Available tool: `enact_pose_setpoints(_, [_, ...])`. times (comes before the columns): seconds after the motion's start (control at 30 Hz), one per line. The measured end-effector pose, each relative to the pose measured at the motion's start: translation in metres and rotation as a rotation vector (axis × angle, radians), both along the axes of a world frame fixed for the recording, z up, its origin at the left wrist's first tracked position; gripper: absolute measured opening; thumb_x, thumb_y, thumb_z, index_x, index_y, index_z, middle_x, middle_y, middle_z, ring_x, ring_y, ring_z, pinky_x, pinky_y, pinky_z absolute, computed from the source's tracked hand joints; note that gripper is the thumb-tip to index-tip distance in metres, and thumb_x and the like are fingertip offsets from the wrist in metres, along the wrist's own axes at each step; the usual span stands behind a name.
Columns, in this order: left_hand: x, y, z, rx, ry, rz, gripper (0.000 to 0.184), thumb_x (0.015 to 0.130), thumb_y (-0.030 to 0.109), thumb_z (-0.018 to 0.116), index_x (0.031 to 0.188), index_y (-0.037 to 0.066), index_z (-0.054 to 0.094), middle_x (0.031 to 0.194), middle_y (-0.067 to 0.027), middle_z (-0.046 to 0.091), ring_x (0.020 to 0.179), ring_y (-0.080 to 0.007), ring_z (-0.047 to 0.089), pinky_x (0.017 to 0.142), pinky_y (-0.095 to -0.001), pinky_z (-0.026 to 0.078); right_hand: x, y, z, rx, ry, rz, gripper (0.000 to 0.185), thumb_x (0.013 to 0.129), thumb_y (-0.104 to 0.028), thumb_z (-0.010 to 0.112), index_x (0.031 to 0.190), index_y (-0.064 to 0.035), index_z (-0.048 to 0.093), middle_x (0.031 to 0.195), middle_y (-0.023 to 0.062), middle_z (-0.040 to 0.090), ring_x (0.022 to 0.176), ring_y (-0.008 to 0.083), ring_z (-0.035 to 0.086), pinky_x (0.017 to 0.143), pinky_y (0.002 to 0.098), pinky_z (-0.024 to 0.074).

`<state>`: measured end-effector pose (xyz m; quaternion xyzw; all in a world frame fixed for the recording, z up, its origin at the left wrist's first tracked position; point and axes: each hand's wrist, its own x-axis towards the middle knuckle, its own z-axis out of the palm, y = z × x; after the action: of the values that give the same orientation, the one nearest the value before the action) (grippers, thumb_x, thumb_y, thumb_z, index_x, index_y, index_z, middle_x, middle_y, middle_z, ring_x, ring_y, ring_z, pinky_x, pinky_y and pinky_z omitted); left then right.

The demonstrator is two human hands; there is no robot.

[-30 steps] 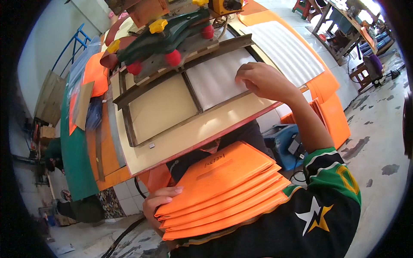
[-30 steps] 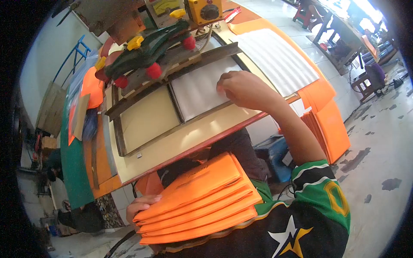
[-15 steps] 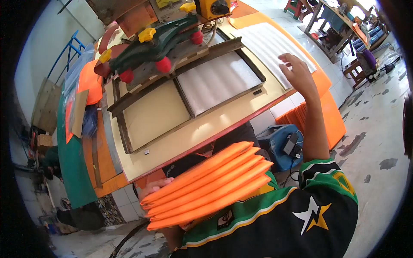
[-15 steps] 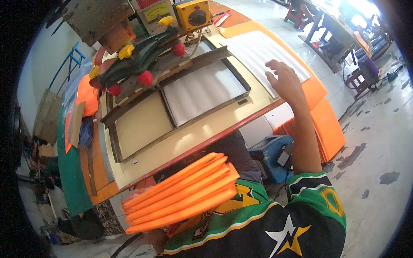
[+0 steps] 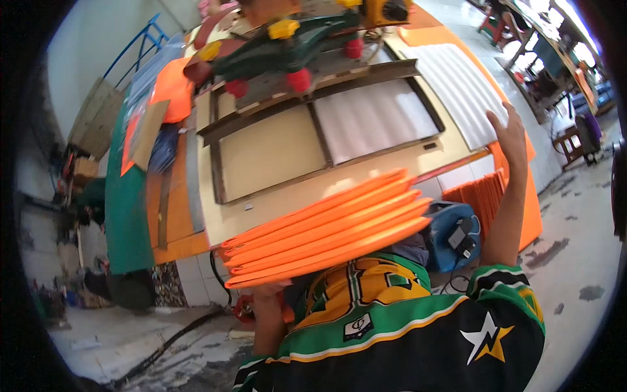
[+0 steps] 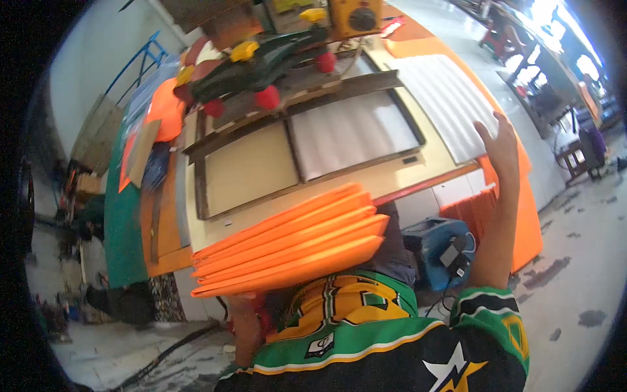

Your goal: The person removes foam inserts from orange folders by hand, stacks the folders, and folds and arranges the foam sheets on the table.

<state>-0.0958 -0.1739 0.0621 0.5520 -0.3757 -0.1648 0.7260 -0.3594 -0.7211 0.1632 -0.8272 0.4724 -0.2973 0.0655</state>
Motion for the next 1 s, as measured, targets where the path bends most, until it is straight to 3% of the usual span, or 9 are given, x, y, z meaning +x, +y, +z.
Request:
enact_pose_setpoints(0.23, [-0.016, 0.013, -0.054, 0.261, -0.114, -0.048, 0.058, 0.077, 0.023, 0.081, 0.123, 0.0, 0.054, 0.119, -0.0219, 0.061, 0.111, -0.0304, 0.061, 0.096, -0.0412, 0.049, 0.027, 0.035, 0.001, 0.059, -0.122, 0.094, 0.057, 0.092, -0.04, 0.061, 0.13, 0.0019, 0.052, 0.133, 0.0206, 0.054, 0.127, 0.0328, 0.049, 0.106, 0.0397, 0.0363])
enact_pose_setpoints(0.27, [-0.018, 0.012, -0.057, 0.263, -0.04, -0.056, 0.059, 0.077, 0.023, 0.082, 0.123, 0.0, 0.055, 0.12, -0.0213, 0.061, 0.111, -0.0298, 0.061, 0.096, -0.0407, 0.049, 0.031, 0.037, 0.001, 0.052, -0.128, 0.124, 0.057, 0.092, -0.04, 0.061, 0.13, 0.0019, 0.052, 0.133, 0.0206, 0.054, 0.127, 0.0328, 0.049, 0.106, 0.0397, 0.0363])
enact_pose_setpoints(0.3, [-0.02, 0.013, -0.058, 0.278, 0.15, -0.083, 0.067, 0.069, 0.022, 0.089, 0.124, 0.0, 0.057, 0.12, -0.0116, 0.063, 0.107, -0.0219, 0.061, 0.096, -0.0348, 0.048, 0.035, 0.037, 0.0, 0.044, -0.115, 0.135, 0.055, 0.093, -0.039, 0.06, 0.13, 0.0018, 0.052, 0.132, 0.0206, 0.055, 0.126, 0.0327, 0.049, 0.106, 0.0395, 0.0364])
enact_pose_setpoints(0.53, [-0.019, -0.008, -0.021, 0.182, 0.117, -0.079, 0.058, 0.071, 0.017, 0.086, 0.12, 0.0, 0.059, 0.116, -0.0093, 0.065, 0.107, -0.0194, 0.06, 0.093, -0.0336, 0.049, 0.051, 0.0, -0.028, 0.133, -0.095, 0.195, 0.046, 0.096, -0.033, 0.056, 0.126, 0.0018, 0.055, 0.127, 0.021, 0.057, 0.123, 0.0346, 0.051, 0.105, 0.04, 0.0373])
enact_pose_setpoints(0.67, [-0.016, -0.011, -0.01, 0.23, 0.031, -0.101, 0.072, 0.066, 0.02, 0.09, 0.126, 0.001, 0.053, 0.123, -0.0083, 0.06, 0.116, -0.0189, 0.055, 0.098, -0.0345, 0.046, 0.06, 0.011, -0.027, 0.015, 0.013, 0.24, 0.04, 0.097, -0.03, 0.054, 0.12, 0.0026, 0.057, 0.121, 0.021, 0.058, 0.117, 0.0358, 0.053, 0.101, 0.0412, 0.0395])
enact_pose_setpoints(0.7, [-0.018, -0.012, -0.018, 0.225, 0.191, -0.16, 0.079, 0.063, 0.02, 0.092, 0.128, 0.001, 0.051, 0.125, -0.0083, 0.058, 0.116, -0.018, 0.054, 0.099, -0.0347, 0.045, 0.061, 0.012, -0.028, -0.019, -0.008, 0.244, 0.038, 0.097, -0.029, 0.053, 0.117, 0.0031, 0.057, 0.119, 0.0209, 0.058, 0.115, 0.036, 0.054, 0.099, 0.0418, 0.0402])
enact_pose_setpoints(0.87, [-0.022, -0.013, -0.017, 0.235, 0.249, -0.142, 0.076, 0.063, 0.026, 0.091, 0.123, 0.002, 0.053, 0.121, -0.0091, 0.059, 0.111, -0.0214, 0.058, 0.097, -0.0379, 0.046, 0.065, 0.02, -0.026, -0.061, -0.045, 0.229, 0.035, 0.098, -0.027, 0.051, 0.114, 0.0035, 0.058, 0.116, 0.0203, 0.058, 0.111, 0.036, 0.055, 0.096, 0.0423, 0.0412])
enact_pose_setpoints(0.97, [-0.028, -0.019, -0.027, 0.04, 0.486, -0.01, 0.072, 0.061, 0.027, 0.092, 0.119, 0.003, 0.055, 0.115, -0.0085, 0.062, 0.108, -0.0212, 0.059, 0.094, -0.0373, 0.046, 0.065, 0.02, -0.027, -0.068, -0.042, 0.233, 0.035, 0.098, -0.027, 0.051, 0.113, 0.0033, 0.058, 0.116, 0.0198, 0.058, 0.111, 0.0356, 0.055, 0.096, 0.0422, 0.0412])
enact_pose_setpoints(1.0, [-0.024, -0.017, -0.033, 0.087, 0.321, 0.016, 0.072, 0.061, 0.026, 0.092, 0.118, 0.003, 0.055, 0.114, -0.0081, 0.062, 0.107, -0.0196, 0.059, 0.094, -0.0361, 0.046, 0.065, 0.02, -0.027, -0.071, -0.038, 0.235, 0.035, 0.099, -0.028, 0.051, 0.113, 0.0032, 0.058, 0.115, 0.0196, 0.058, 0.111, 0.0355, 0.055, 0.096, 0.0421, 0.0413])
